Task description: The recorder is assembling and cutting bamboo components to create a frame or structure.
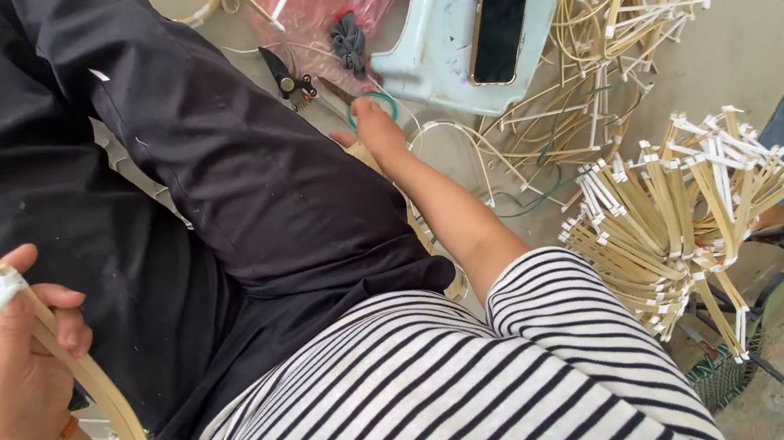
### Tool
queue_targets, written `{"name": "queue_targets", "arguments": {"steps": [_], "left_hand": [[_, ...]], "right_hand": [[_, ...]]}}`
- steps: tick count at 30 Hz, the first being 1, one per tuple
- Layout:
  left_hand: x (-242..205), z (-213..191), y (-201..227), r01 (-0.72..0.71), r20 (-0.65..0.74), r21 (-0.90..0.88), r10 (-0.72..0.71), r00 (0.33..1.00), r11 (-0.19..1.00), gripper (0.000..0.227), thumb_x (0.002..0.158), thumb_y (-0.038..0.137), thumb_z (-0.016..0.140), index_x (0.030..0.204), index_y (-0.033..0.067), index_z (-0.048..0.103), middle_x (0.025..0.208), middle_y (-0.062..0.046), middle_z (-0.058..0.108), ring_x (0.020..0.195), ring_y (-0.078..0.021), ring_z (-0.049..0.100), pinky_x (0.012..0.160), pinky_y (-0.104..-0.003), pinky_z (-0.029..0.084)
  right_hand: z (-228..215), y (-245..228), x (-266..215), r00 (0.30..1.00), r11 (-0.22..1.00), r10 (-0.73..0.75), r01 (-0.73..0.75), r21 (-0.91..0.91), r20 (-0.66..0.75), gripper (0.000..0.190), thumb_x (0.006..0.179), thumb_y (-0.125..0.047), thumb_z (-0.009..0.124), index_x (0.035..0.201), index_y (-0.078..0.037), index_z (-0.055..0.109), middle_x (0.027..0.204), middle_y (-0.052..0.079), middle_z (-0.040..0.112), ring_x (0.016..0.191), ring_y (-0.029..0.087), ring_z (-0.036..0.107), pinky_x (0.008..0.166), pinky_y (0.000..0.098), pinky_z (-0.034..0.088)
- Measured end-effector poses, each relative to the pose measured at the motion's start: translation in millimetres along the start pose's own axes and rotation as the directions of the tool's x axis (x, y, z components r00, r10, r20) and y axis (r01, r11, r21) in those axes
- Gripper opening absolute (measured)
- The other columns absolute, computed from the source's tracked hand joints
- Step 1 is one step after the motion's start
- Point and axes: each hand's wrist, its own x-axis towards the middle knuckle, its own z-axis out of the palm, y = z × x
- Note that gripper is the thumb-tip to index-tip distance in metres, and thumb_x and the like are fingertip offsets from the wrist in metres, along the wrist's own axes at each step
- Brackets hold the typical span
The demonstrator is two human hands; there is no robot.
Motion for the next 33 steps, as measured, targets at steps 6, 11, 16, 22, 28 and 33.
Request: {"name": "queue_targets", "arguments": {"steps": [6,11,16,22,28,33], "left_hand": [[-1,12,0,0.029,0.034,0.059,-0.031,0.999,0.998,0.027,0.121,0.013,0.052,0.140,-0.0058,0.057,0.096,-0.017,0.067,0.067,-0.0165,0.055,0.062,-0.030,0.044],[-5,26,1,0.052,0.004,0.059,-0.052,0.999,0.997,0.033,0.117,0.016,0.051,0.142,-0.0041,0.059,0.091,-0.015,0.067,0.069,-0.0156,0.054,0.060,-0.029,0.044],[2,31,-4,0.051,0.066,0.035,-0.053,0.996,0.998,0.035,0.114,0.017,0.052,0.142,-0.0025,0.059,0.092,-0.012,0.067,0.067,-0.0130,0.054,0.058,-0.026,0.045],[10,37,-10,0.004,0.255,-0.065,0.012,0.967,0.998,0.039,0.112,0.014,0.051,0.147,-0.0020,0.056,0.094,-0.012,0.067,0.067,-0.0109,0.057,0.058,-0.023,0.048],[2,63,3,0.065,0.296,-0.136,-0.022,0.955,0.989,0.044,0.104,0.011,0.052,0.148,0.0046,0.051,0.094,-0.011,0.071,0.067,-0.0112,0.064,0.057,-0.021,0.052],[-11,74,9,0.074,0.233,0.017,-0.076,0.969,0.997,0.039,0.106,0.009,0.049,0.144,0.0067,0.057,0.093,-0.005,0.070,0.066,-0.0076,0.061,0.058,-0.021,0.051]], "right_hand": [[24,-4,53,0.984,0.978,-0.052,0.084,-0.189,0.168,0.057,0.083,-0.041,0.077,0.115,-0.002,0.053,0.110,0.023,0.068,0.104,0.041,0.067,0.086,0.0501,0.054],[34,8,74,0.973,0.933,-0.225,0.229,-0.276,0.046,0.026,0.092,-0.011,0.059,0.118,-0.007,0.057,0.107,0.021,0.071,0.100,0.041,0.069,0.082,0.0530,0.055],[-72,-7,42,0.901,0.867,-0.431,0.398,-0.301,-0.051,0.013,0.107,-0.013,0.054,0.118,-0.008,0.057,0.103,0.017,0.068,0.095,0.039,0.067,0.080,0.0528,0.053],[-228,-85,-44,0.670,0.730,-0.673,0.670,-0.134,-0.313,0.026,0.102,-0.008,0.064,0.127,-0.012,0.060,0.110,0.013,0.071,0.095,0.036,0.070,0.080,0.0441,0.058],[-212,-153,-110,0.534,0.528,-0.845,0.840,-0.121,0.016,0.063,0.084,-0.050,0.076,0.135,-0.016,0.060,0.129,0.019,0.063,0.116,0.040,0.062,0.098,0.0485,0.049],[-221,-161,-132,0.587,0.547,-0.801,0.797,-0.258,0.117,0.102,0.072,-0.064,0.078,0.148,-0.003,0.045,0.128,0.024,0.058,0.113,0.043,0.058,0.095,0.0525,0.044]]}}
